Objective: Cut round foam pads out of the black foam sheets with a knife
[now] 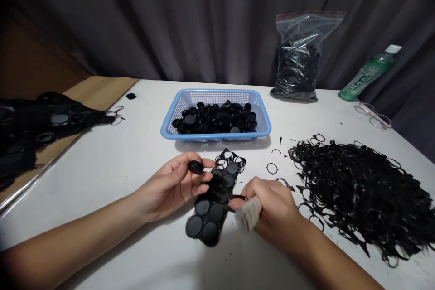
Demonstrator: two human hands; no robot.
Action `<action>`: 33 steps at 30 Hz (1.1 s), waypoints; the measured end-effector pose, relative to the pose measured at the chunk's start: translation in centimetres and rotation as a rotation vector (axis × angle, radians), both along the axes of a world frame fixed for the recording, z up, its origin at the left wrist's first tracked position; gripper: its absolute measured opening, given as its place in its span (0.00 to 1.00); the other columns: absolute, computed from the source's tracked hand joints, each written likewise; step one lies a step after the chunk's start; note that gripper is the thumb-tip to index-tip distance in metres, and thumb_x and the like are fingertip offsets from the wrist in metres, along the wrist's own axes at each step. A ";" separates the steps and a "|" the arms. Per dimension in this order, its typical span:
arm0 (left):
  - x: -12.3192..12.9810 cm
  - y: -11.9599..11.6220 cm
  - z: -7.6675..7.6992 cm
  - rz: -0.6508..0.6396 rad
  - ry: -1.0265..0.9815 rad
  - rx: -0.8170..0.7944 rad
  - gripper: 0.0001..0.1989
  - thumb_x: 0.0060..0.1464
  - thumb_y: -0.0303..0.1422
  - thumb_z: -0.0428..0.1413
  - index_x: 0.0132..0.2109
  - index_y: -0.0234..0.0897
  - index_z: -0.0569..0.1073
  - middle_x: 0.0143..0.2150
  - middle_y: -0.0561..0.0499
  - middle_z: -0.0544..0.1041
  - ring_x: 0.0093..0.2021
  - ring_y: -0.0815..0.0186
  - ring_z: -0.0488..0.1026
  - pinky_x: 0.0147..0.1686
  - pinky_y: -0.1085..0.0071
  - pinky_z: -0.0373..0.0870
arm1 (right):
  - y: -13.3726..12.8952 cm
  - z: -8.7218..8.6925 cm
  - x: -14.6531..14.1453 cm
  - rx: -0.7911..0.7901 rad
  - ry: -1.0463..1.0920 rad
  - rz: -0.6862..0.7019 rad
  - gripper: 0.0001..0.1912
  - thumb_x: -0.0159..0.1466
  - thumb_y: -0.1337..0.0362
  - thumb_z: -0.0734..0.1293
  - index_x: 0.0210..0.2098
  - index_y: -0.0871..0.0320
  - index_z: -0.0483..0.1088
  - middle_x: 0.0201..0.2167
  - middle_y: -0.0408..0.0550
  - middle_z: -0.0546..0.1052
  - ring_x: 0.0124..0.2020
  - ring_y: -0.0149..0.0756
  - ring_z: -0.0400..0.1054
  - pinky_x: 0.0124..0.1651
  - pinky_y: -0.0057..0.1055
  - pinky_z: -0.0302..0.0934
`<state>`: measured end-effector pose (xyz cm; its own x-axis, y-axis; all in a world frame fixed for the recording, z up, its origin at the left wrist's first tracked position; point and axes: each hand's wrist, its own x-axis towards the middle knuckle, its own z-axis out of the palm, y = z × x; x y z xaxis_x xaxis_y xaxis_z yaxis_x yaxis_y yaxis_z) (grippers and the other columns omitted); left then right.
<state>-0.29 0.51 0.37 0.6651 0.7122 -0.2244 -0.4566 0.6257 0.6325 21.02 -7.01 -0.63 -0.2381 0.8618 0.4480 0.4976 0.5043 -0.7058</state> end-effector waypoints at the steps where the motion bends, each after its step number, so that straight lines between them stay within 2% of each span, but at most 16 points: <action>1: 0.0 0.0 0.0 0.021 -0.002 -0.003 0.10 0.46 0.32 0.67 0.36 0.33 0.77 0.38 0.49 0.80 0.34 0.70 0.79 0.32 0.80 0.77 | -0.1 0.0 0.1 -0.042 0.010 0.001 0.15 0.65 0.67 0.61 0.27 0.52 0.50 0.18 0.35 0.61 0.18 0.26 0.55 0.20 0.23 0.50; 4: 0.1 0.0 0.1 0.049 0.021 -0.040 0.12 0.41 0.29 0.69 0.34 0.32 0.76 0.31 0.52 0.79 0.28 0.74 0.77 0.24 0.87 0.72 | -0.1 0.0 0.1 -0.179 0.074 -0.025 0.15 0.63 0.63 0.63 0.27 0.53 0.50 0.18 0.34 0.57 0.18 0.26 0.53 0.20 0.23 0.49; 8: 0.0 0.0 0.2 0.018 0.059 -0.032 0.14 0.37 0.27 0.71 0.32 0.31 0.75 0.28 0.52 0.80 0.27 0.74 0.78 0.28 0.87 0.74 | 0.1 0.1 -0.1 -0.300 0.068 -0.061 0.16 0.62 0.65 0.64 0.26 0.53 0.50 0.18 0.34 0.58 0.18 0.25 0.51 0.21 0.23 0.49; 11: 0.1 0.0 0.2 0.005 0.024 0.021 0.15 0.36 0.26 0.71 0.31 0.30 0.74 0.28 0.51 0.81 0.28 0.73 0.79 0.30 0.86 0.74 | 0.2 -0.5 -0.1 -0.335 0.100 0.010 0.14 0.65 0.62 0.61 0.27 0.53 0.51 0.21 0.37 0.60 0.22 0.28 0.54 0.24 0.25 0.51; 17: 0.3 -0.3 0.4 -0.009 0.029 0.055 0.13 0.39 0.25 0.70 0.31 0.31 0.74 0.29 0.52 0.81 0.28 0.72 0.79 0.29 0.84 0.74 | 0.0 -1.4 0.2 -0.401 0.373 0.073 0.16 0.65 0.50 0.60 0.32 0.53 0.53 0.23 0.38 0.61 0.24 0.30 0.54 0.24 0.27 0.51; 20: 0.4 -0.6 0.5 -0.021 0.063 0.080 0.11 0.40 0.23 0.69 0.31 0.32 0.75 0.29 0.52 0.81 0.29 0.71 0.79 0.29 0.82 0.75 | -0.2 -1.0 0.0 -0.423 0.407 0.070 0.13 0.67 0.50 0.57 0.38 0.53 0.58 0.22 0.38 0.61 0.22 0.30 0.54 0.23 0.27 0.51; 23: 0.6 -1.1 0.4 -0.052 0.125 0.168 0.10 0.43 0.22 0.67 0.33 0.33 0.76 0.30 0.52 0.81 0.31 0.70 0.79 0.32 0.80 0.75 | -0.2 -0.5 -0.4 -0.428 0.394 0.085 0.12 0.66 0.52 0.61 0.40 0.54 0.60 0.20 0.36 0.62 0.19 0.28 0.55 0.21 0.25 0.52; 25: 0.6 -1.3 0.3 -0.071 0.200 0.263 0.08 0.44 0.23 0.66 0.34 0.33 0.78 0.30 0.51 0.80 0.31 0.70 0.78 0.31 0.80 0.74 | -0.2 -0.3 -0.7 -0.332 0.324 0.087 0.10 0.65 0.55 0.64 0.37 0.54 0.62 0.20 0.36 0.65 0.17 0.27 0.57 0.19 0.23 0.52; 30: 0.5 -1.6 0.5 -0.036 0.316 0.566 0.05 0.46 0.24 0.65 0.33 0.36 0.81 0.35 0.48 0.79 0.33 0.67 0.77 0.34 0.76 0.75 | 0.0 0.6 -1.3 0.237 0.041 0.003 0.09 0.65 0.57 0.66 0.34 0.55 0.64 0.19 0.39 0.73 0.18 0.29 0.67 0.22 0.25 0.60; 33: 0.4 -1.7 0.6 -0.022 0.330 0.720 0.06 0.49 0.24 0.62 0.34 0.39 0.82 0.36 0.48 0.79 0.35 0.66 0.78 0.36 0.74 0.76 | -0.1 1.1 -1.3 0.328 0.001 -0.016 0.05 0.66 0.62 0.65 0.34 0.55 0.64 0.17 0.38 0.71 0.17 0.28 0.65 0.22 0.25 0.58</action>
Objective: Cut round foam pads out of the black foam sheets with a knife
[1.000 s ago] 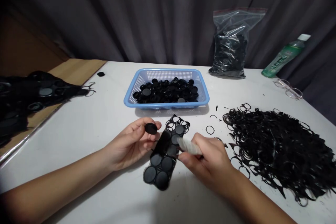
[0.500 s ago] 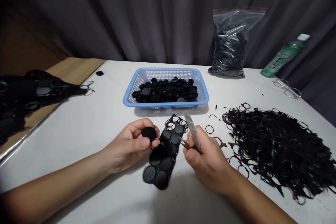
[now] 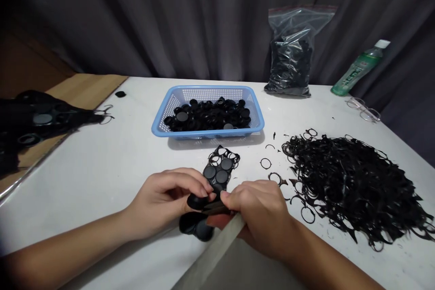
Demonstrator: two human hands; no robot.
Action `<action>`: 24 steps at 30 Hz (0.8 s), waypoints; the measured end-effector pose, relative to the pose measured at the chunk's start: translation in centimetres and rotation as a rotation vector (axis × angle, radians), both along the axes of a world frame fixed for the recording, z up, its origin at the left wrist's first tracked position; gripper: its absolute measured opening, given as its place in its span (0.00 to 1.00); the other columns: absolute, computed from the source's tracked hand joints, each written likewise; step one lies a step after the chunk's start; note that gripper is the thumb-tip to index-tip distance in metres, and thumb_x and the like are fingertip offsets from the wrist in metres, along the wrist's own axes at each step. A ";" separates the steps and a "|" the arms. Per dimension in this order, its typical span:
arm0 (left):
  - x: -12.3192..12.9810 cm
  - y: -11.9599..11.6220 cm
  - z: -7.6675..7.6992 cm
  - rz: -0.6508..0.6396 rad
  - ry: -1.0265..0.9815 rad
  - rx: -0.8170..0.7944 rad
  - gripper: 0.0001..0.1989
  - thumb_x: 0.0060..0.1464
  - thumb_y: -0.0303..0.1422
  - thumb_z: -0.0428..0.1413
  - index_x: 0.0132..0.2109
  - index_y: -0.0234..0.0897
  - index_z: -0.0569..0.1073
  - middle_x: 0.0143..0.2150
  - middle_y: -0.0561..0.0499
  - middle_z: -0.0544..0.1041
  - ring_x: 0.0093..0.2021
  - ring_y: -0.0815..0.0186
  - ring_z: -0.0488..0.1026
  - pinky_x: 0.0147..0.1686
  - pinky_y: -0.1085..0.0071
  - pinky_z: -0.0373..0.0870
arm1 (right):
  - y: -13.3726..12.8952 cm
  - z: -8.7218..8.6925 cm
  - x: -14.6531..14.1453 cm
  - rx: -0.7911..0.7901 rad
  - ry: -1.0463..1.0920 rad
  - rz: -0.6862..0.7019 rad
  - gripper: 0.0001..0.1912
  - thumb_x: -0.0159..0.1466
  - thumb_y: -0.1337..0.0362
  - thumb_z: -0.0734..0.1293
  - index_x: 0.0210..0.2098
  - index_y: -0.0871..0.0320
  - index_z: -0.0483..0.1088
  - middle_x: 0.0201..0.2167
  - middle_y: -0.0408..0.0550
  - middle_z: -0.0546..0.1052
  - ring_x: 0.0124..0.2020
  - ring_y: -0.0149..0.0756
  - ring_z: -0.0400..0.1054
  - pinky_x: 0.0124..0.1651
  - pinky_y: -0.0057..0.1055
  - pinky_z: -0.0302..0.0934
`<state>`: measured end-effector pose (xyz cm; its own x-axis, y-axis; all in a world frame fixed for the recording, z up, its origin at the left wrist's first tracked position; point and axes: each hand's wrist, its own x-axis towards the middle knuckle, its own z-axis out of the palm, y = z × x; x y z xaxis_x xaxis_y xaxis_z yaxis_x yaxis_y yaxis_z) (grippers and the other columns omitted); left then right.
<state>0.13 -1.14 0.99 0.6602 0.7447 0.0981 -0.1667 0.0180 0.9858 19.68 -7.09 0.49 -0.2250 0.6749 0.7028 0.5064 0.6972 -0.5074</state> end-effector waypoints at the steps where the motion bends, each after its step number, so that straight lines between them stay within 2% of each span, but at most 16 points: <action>1: 0.0 0.0 0.0 0.003 0.005 0.038 0.07 0.50 0.24 0.62 0.35 0.40 0.82 0.36 0.47 0.80 0.35 0.66 0.78 0.36 0.74 0.76 | -0.1 0.1 0.0 -0.003 -0.019 -0.004 0.05 0.66 0.64 0.65 0.34 0.55 0.64 0.17 0.37 0.70 0.16 0.27 0.64 0.21 0.24 0.57; 6: 0.0 0.0 0.1 0.022 0.023 0.116 0.07 0.50 0.24 0.62 0.35 0.39 0.82 0.36 0.46 0.81 0.35 0.64 0.78 0.36 0.74 0.76 | -0.6 -0.1 0.1 -0.036 -0.113 -0.027 0.07 0.65 0.66 0.65 0.32 0.54 0.61 0.17 0.35 0.67 0.16 0.26 0.60 0.21 0.26 0.53; 12: -0.1 0.2 0.1 0.017 0.046 0.169 0.09 0.51 0.23 0.61 0.37 0.41 0.82 0.36 0.46 0.80 0.36 0.65 0.78 0.37 0.73 0.75 | -0.7 -0.6 0.2 -0.057 -0.122 -0.023 0.06 0.65 0.65 0.65 0.34 0.55 0.61 0.18 0.36 0.69 0.17 0.27 0.63 0.22 0.25 0.54; 24: -0.1 0.2 0.3 0.026 0.095 0.223 0.09 0.50 0.24 0.61 0.38 0.42 0.83 0.35 0.46 0.81 0.35 0.64 0.78 0.36 0.74 0.75 | -0.8 -0.5 0.2 -0.090 -0.150 -0.022 0.06 0.65 0.65 0.65 0.33 0.54 0.61 0.17 0.36 0.69 0.16 0.26 0.62 0.21 0.26 0.53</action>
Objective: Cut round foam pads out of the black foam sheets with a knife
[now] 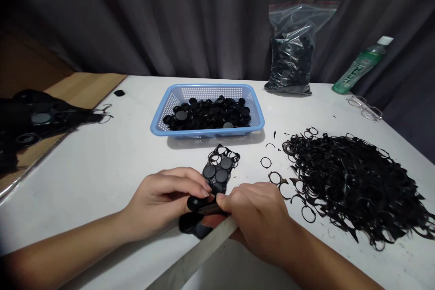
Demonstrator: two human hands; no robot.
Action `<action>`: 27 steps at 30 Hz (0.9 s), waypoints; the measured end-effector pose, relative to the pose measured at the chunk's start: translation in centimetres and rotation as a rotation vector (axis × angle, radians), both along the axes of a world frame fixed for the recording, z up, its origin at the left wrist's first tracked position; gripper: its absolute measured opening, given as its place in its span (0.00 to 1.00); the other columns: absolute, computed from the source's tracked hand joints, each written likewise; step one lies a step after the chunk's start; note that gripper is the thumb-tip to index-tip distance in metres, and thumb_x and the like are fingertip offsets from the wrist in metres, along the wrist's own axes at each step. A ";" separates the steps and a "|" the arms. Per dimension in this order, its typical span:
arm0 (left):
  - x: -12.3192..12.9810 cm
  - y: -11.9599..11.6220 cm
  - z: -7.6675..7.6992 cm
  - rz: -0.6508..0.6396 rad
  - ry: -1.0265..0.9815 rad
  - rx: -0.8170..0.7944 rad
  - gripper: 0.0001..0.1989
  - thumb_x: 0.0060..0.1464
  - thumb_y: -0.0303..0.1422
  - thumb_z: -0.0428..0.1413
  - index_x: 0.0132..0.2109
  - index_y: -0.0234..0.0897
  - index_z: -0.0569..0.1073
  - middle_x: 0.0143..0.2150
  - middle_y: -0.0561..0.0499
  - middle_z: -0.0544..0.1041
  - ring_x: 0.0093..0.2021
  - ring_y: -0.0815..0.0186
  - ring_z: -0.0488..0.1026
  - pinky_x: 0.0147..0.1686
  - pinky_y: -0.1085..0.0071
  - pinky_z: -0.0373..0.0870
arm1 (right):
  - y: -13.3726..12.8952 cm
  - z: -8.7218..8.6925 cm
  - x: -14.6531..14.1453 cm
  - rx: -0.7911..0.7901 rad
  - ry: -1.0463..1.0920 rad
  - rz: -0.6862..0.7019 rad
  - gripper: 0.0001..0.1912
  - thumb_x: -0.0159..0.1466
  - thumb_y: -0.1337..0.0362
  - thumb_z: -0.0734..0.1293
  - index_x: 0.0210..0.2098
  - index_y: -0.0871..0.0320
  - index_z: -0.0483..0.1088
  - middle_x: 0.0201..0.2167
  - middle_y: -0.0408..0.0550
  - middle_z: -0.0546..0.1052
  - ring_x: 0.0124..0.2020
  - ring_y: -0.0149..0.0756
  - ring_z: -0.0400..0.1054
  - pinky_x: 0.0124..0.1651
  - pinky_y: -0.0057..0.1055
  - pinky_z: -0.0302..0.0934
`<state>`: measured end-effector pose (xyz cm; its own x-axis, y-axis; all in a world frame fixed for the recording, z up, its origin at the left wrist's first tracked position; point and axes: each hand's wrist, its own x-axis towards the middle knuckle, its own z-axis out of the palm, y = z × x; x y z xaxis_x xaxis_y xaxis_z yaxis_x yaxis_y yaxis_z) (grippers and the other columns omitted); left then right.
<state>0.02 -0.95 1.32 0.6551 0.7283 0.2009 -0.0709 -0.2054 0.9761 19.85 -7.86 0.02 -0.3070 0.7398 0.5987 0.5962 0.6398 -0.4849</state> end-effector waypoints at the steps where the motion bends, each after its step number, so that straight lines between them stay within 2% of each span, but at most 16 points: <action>1: 0.0 0.0 0.0 -0.003 -0.003 0.005 0.10 0.50 0.24 0.61 0.38 0.42 0.83 0.35 0.46 0.81 0.35 0.65 0.78 0.36 0.74 0.75 | 0.0 0.0 0.0 -0.002 0.007 0.003 0.06 0.65 0.65 0.65 0.33 0.55 0.61 0.18 0.36 0.69 0.16 0.26 0.62 0.22 0.26 0.54; 15: 0.0 0.0 0.1 -0.006 0.003 0.048 0.10 0.51 0.24 0.61 0.39 0.42 0.83 0.35 0.46 0.80 0.34 0.65 0.78 0.35 0.74 0.75 | 0.0 0.2 0.0 -0.009 -0.028 -0.011 0.08 0.66 0.64 0.64 0.31 0.55 0.61 0.17 0.35 0.67 0.16 0.26 0.61 0.21 0.25 0.51; 27: 0.0 0.1 0.3 -0.015 -0.025 0.186 0.15 0.49 0.19 0.60 0.42 0.40 0.82 0.35 0.45 0.79 0.32 0.67 0.77 0.31 0.76 0.75 | 0.0 0.1 -0.1 -0.003 -0.040 -0.030 0.10 0.66 0.64 0.64 0.29 0.58 0.63 0.16 0.36 0.66 0.16 0.25 0.59 0.22 0.25 0.49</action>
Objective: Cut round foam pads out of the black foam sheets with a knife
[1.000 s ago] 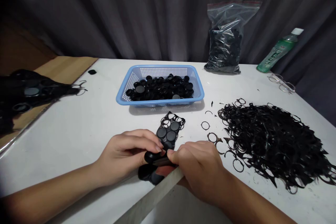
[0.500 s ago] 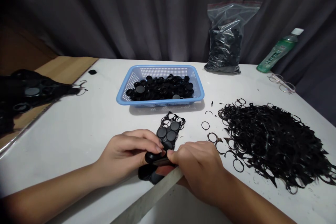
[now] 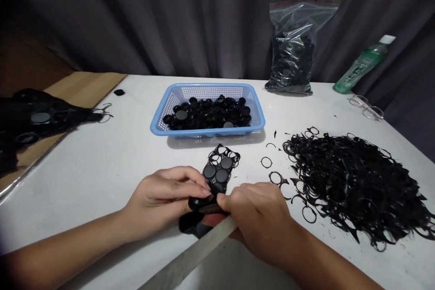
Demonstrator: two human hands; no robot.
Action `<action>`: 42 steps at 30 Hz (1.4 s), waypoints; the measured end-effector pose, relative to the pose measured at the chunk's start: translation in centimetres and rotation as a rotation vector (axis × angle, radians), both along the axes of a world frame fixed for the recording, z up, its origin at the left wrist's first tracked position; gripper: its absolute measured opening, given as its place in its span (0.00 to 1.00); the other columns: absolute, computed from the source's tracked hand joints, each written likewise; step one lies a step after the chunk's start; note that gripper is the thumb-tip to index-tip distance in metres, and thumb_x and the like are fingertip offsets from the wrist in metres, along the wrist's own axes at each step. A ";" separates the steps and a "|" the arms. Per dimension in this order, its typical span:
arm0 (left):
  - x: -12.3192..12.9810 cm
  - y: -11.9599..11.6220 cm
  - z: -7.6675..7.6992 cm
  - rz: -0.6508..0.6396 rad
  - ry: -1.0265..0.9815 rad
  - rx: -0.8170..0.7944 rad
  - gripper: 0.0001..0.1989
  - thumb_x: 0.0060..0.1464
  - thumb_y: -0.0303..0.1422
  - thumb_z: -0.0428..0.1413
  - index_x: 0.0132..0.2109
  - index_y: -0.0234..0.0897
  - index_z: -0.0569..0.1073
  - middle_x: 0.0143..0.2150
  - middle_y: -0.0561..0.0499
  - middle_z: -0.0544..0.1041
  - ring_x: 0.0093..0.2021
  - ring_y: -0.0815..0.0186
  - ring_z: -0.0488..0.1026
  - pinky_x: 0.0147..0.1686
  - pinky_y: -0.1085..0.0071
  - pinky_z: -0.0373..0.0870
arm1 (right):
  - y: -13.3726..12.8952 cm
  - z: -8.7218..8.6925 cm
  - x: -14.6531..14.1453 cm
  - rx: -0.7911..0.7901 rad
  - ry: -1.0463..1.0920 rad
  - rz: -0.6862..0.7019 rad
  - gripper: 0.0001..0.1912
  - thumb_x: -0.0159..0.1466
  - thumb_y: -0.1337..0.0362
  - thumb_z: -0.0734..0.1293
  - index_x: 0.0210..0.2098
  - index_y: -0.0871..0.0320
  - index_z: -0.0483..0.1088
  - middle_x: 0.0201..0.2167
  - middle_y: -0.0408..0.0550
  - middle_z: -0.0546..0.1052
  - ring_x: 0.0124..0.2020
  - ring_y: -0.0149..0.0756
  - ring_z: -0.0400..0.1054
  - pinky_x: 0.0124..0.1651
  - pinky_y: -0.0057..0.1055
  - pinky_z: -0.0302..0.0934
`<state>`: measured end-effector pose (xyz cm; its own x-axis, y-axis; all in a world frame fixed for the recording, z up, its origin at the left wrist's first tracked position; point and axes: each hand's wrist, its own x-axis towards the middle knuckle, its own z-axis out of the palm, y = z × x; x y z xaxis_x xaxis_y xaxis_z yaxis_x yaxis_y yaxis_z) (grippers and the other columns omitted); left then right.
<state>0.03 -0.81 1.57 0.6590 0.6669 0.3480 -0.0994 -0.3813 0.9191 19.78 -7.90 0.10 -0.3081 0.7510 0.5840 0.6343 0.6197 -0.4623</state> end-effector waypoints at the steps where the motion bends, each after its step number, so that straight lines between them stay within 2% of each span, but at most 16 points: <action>1: 0.0 0.0 0.0 0.000 0.002 0.003 0.15 0.49 0.19 0.60 0.42 0.40 0.82 0.35 0.45 0.79 0.32 0.67 0.77 0.31 0.76 0.75 | 0.0 0.0 0.0 0.003 0.004 0.003 0.10 0.66 0.64 0.64 0.29 0.58 0.63 0.16 0.36 0.66 0.16 0.25 0.59 0.22 0.25 0.49; 8: -0.1 0.0 -0.1 -0.005 0.026 -0.005 0.16 0.50 0.19 0.60 0.43 0.43 0.81 0.36 0.45 0.79 0.33 0.66 0.77 0.32 0.75 0.76 | 0.1 0.0 0.1 -0.001 -0.005 0.002 0.10 0.66 0.64 0.64 0.28 0.57 0.63 0.16 0.37 0.67 0.15 0.26 0.59 0.21 0.25 0.49; 13: -0.1 -0.1 -0.1 -0.002 0.042 -0.036 0.16 0.50 0.20 0.60 0.42 0.44 0.82 0.35 0.46 0.78 0.33 0.67 0.77 0.33 0.75 0.75 | 0.1 0.2 -0.2 -0.008 0.017 0.010 0.09 0.65 0.65 0.65 0.28 0.56 0.63 0.15 0.37 0.68 0.15 0.26 0.62 0.22 0.24 0.54; 15: -0.1 -0.2 0.0 0.010 0.051 -0.066 0.16 0.49 0.20 0.60 0.42 0.44 0.82 0.35 0.47 0.79 0.33 0.67 0.77 0.33 0.75 0.75 | 0.2 0.2 0.0 0.021 0.064 -0.034 0.07 0.64 0.66 0.65 0.31 0.55 0.63 0.16 0.37 0.71 0.16 0.27 0.65 0.22 0.23 0.57; 17: 0.0 -0.3 0.0 0.032 0.063 -0.108 0.14 0.49 0.22 0.61 0.40 0.44 0.82 0.35 0.48 0.79 0.32 0.68 0.76 0.33 0.76 0.74 | 0.6 0.1 0.6 0.023 0.097 -0.143 0.05 0.64 0.66 0.64 0.33 0.54 0.63 0.19 0.39 0.75 0.19 0.29 0.70 0.24 0.23 0.59; 19: 0.0 -0.3 -0.2 0.057 0.084 -0.174 0.12 0.47 0.23 0.63 0.38 0.43 0.83 0.33 0.49 0.79 0.31 0.69 0.76 0.31 0.78 0.73 | 1.2 -0.2 1.5 -0.069 0.053 -0.268 0.02 0.64 0.65 0.63 0.34 0.54 0.63 0.25 0.42 0.78 0.24 0.33 0.73 0.26 0.25 0.61; 22: -0.1 0.2 -0.5 0.133 0.072 -0.382 0.15 0.44 0.27 0.66 0.42 0.41 0.80 0.31 0.52 0.78 0.28 0.70 0.75 0.28 0.78 0.73 | 2.7 -0.9 2.9 -0.332 -0.123 -0.405 0.04 0.65 0.61 0.59 0.38 0.54 0.62 0.31 0.45 0.79 0.28 0.39 0.74 0.28 0.29 0.61; 25: -0.8 1.9 -0.4 0.323 0.009 -0.487 0.18 0.44 0.32 0.66 0.45 0.38 0.75 0.28 0.55 0.76 0.27 0.70 0.75 0.29 0.76 0.73 | 4.1 -1.6 3.4 -0.527 -0.334 -0.525 0.08 0.68 0.57 0.56 0.38 0.54 0.61 0.30 0.46 0.78 0.29 0.43 0.74 0.27 0.31 0.57; 28: -1.6 4.8 0.4 0.500 0.047 -0.334 0.16 0.46 0.36 0.66 0.40 0.36 0.72 0.26 0.55 0.75 0.28 0.70 0.75 0.30 0.76 0.73 | 4.8 -2.1 3.1 -0.586 -0.534 -0.586 0.09 0.70 0.58 0.54 0.39 0.54 0.62 0.33 0.46 0.77 0.31 0.43 0.74 0.25 0.30 0.52; 32: -1.8 8.9 1.9 0.531 0.323 0.017 0.18 0.50 0.41 0.61 0.44 0.34 0.73 0.30 0.49 0.78 0.29 0.64 0.76 0.30 0.69 0.75 | 4.8 -2.6 2.7 -0.550 -0.601 -0.598 0.09 0.70 0.62 0.55 0.38 0.55 0.64 0.35 0.47 0.75 0.32 0.42 0.73 0.23 0.29 0.45; 34: -1.5 10.1 2.6 0.542 0.434 0.197 0.18 0.52 0.41 0.59 0.48 0.35 0.74 0.38 0.45 0.79 0.33 0.62 0.76 0.36 0.64 0.75 | 4.7 -2.7 2.7 -0.526 -0.610 -0.606 0.09 0.70 0.62 0.55 0.38 0.56 0.65 0.35 0.47 0.75 0.31 0.41 0.73 0.23 0.30 0.44; 36: -0.9 10.0 3.0 0.594 0.485 0.425 0.16 0.54 0.38 0.58 0.48 0.37 0.75 0.45 0.44 0.76 0.40 0.59 0.75 0.44 0.58 0.72 | 4.7 -2.8 2.7 -0.495 -0.613 -0.608 0.09 0.70 0.63 0.56 0.38 0.56 0.65 0.35 0.47 0.74 0.32 0.40 0.73 0.23 0.30 0.44; 38: -0.2 8.5 2.8 0.610 0.555 0.717 0.11 0.57 0.36 0.54 0.44 0.37 0.76 0.43 0.43 0.75 0.43 0.58 0.72 0.45 0.58 0.69 | 4.8 -2.8 2.7 -0.462 -0.609 -0.607 0.08 0.70 0.64 0.56 0.38 0.56 0.66 0.36 0.47 0.74 0.34 0.39 0.73 0.23 0.30 0.45; 39: 0.2 7.5 2.5 0.555 0.610 0.796 0.11 0.60 0.36 0.51 0.41 0.36 0.76 0.39 0.44 0.75 0.41 0.58 0.72 0.42 0.60 0.70 | 4.8 -2.9 2.7 -0.444 -0.605 -0.605 0.08 0.70 0.64 0.57 0.38 0.56 0.66 0.36 0.47 0.74 0.35 0.39 0.73 0.24 0.30 0.46; 41: 1.0 5.3 1.4 0.322 0.824 0.790 0.14 0.62 0.36 0.48 0.37 0.36 0.75 0.30 0.47 0.74 0.33 0.62 0.71 0.32 0.67 0.69 | 5.0 -2.9 2.8 -0.409 -0.595 -0.599 0.08 0.70 0.65 0.57 0.38 0.56 0.67 0.35 0.48 0.74 0.35 0.39 0.72 0.25 0.30 0.49; 42: 1.3 4.4 0.8 0.254 0.880 0.787 0.14 0.61 0.37 0.49 0.33 0.36 0.75 0.28 0.48 0.73 0.30 0.62 0.70 0.28 0.68 0.67 | 5.0 -3.0 2.8 -0.393 -0.591 -0.596 0.08 0.69 0.66 0.57 0.38 0.56 0.68 0.35 0.48 0.75 0.36 0.39 0.72 0.26 0.30 0.51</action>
<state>1.33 3.54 2.40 0.7555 0.6188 0.2153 0.6027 -0.7852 0.1421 22.58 -2.88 -2.85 0.0261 0.9918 0.1253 0.9974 -0.0173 -0.0703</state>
